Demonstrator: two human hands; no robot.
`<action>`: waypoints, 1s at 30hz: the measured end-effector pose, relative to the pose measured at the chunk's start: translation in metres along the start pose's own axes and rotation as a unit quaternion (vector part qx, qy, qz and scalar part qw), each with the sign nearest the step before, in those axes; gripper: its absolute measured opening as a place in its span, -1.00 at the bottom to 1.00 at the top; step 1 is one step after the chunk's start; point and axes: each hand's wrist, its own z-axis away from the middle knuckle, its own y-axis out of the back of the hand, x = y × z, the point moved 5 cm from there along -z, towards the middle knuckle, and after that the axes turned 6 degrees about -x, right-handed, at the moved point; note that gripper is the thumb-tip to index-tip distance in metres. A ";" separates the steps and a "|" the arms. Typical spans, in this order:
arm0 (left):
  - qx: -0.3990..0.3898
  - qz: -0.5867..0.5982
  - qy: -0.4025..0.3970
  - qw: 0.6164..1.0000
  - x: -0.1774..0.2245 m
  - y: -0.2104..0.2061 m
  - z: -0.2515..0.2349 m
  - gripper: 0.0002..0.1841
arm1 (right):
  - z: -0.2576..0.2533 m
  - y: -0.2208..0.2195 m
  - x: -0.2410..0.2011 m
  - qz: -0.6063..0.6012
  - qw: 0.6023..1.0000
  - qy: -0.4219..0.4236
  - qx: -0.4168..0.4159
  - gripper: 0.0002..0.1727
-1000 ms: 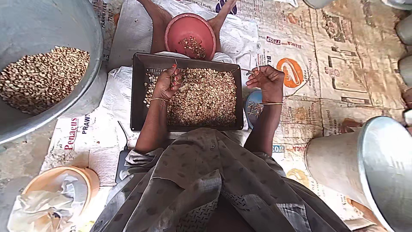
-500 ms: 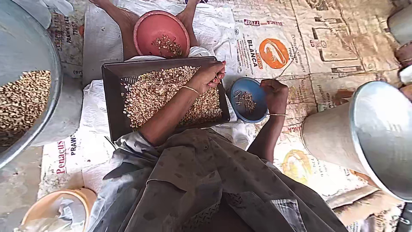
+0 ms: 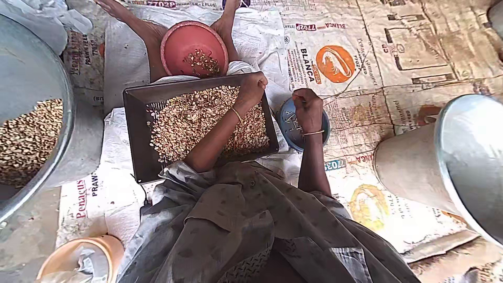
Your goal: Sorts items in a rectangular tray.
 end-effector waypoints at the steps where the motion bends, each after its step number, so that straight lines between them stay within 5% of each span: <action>1: 0.036 -0.025 0.022 0.999 -0.014 0.014 0.001 -0.67 | -0.008 -0.017 -0.008 0.017 0.999 0.023 -0.037 -0.74; 5: 0.072 -0.127 0.075 0.987 -0.046 0.048 0.012 -0.68 | -0.033 -0.076 -0.030 0.133 0.974 -0.016 -0.180 -0.65; 11: -0.001 -0.193 0.065 0.979 -0.069 0.037 0.021 -0.64 | -0.038 -0.097 -0.046 0.211 0.947 -0.063 -0.236 -0.42; 24: 0.052 -0.180 0.061 0.980 -0.075 0.040 0.029 -0.73 | -0.034 -0.106 -0.036 0.153 0.965 -0.079 -0.196 -0.72; 30: 0.022 -0.199 -0.057 0.978 -0.058 0.015 0.025 -0.77 | -0.033 -0.113 -0.040 0.231 0.933 -0.116 -0.251 -0.53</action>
